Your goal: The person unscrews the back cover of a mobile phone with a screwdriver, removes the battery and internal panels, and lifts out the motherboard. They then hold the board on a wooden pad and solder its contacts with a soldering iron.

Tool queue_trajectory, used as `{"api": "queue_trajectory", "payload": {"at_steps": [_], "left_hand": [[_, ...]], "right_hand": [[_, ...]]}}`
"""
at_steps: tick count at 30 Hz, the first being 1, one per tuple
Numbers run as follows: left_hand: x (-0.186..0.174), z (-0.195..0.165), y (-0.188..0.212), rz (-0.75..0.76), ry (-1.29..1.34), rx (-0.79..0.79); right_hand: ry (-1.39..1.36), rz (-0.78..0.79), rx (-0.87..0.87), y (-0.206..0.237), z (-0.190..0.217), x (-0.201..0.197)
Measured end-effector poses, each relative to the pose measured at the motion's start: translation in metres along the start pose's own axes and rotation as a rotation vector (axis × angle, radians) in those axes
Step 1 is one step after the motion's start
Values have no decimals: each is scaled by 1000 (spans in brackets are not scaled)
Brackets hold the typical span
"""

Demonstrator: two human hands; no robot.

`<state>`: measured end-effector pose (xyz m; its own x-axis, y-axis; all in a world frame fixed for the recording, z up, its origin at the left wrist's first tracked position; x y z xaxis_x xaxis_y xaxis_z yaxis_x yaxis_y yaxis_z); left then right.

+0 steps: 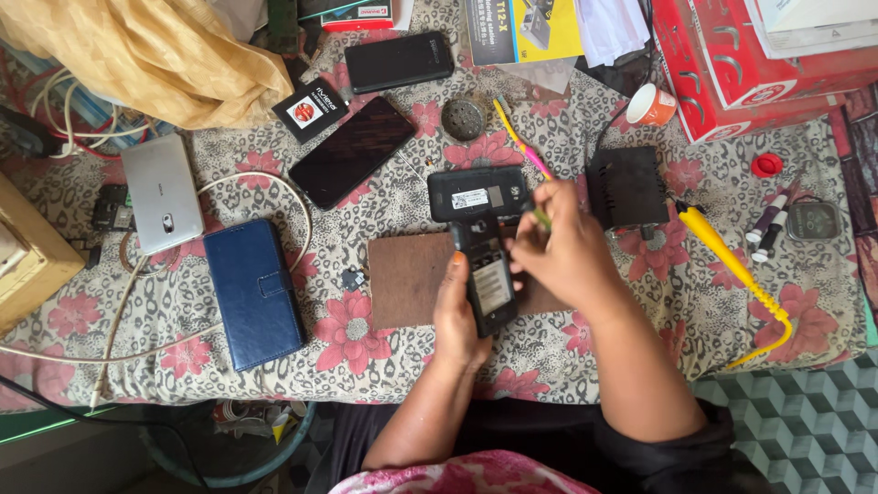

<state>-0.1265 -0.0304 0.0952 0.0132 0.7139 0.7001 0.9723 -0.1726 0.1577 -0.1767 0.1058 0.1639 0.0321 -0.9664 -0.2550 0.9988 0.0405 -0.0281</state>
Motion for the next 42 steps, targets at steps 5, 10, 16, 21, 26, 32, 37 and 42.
{"api": "queue_trajectory", "payload": {"at_steps": [5, 10, 16, 21, 26, 32, 37, 42], "left_hand": [[-5, -20, -5, -82, 146, 19], [-6, -26, -4, -137, 192, 15], [-4, -24, -5, -119, 203, 7], [0, -21, -5, -33, 223, -10], [1, -6, -7, -30, 352, -101], [7, 10, -7, 79, 325, -150], [6, 17, -7, 122, 324, -164], [5, 22, -6, 169, 325, -171]], "right_hand": [[376, 3, -165, -47, -5, 3], [465, 78, -147, -68, -24, 20], [462, 85, -198, -75, -32, 23], [432, -73, -354, -51, -4, 1], [147, 165, -166, 25, 17, 0], [312, 192, -438, 72, 38, 10], [291, 223, -490, 76, 28, 11], [318, 241, -508, 79, 20, 13]]}}
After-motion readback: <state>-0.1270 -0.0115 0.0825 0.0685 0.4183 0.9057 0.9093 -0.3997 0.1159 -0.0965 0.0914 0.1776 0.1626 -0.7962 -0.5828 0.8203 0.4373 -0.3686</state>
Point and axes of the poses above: each hand's wrist, its own y-axis away from the middle knuckle, its own x-axis out of the palm, z = x × y, the point moved 6 cm from there along -y, towards the middle knuckle, and after that the axes turned 11 degrees about -y, right-handed, at the moved point
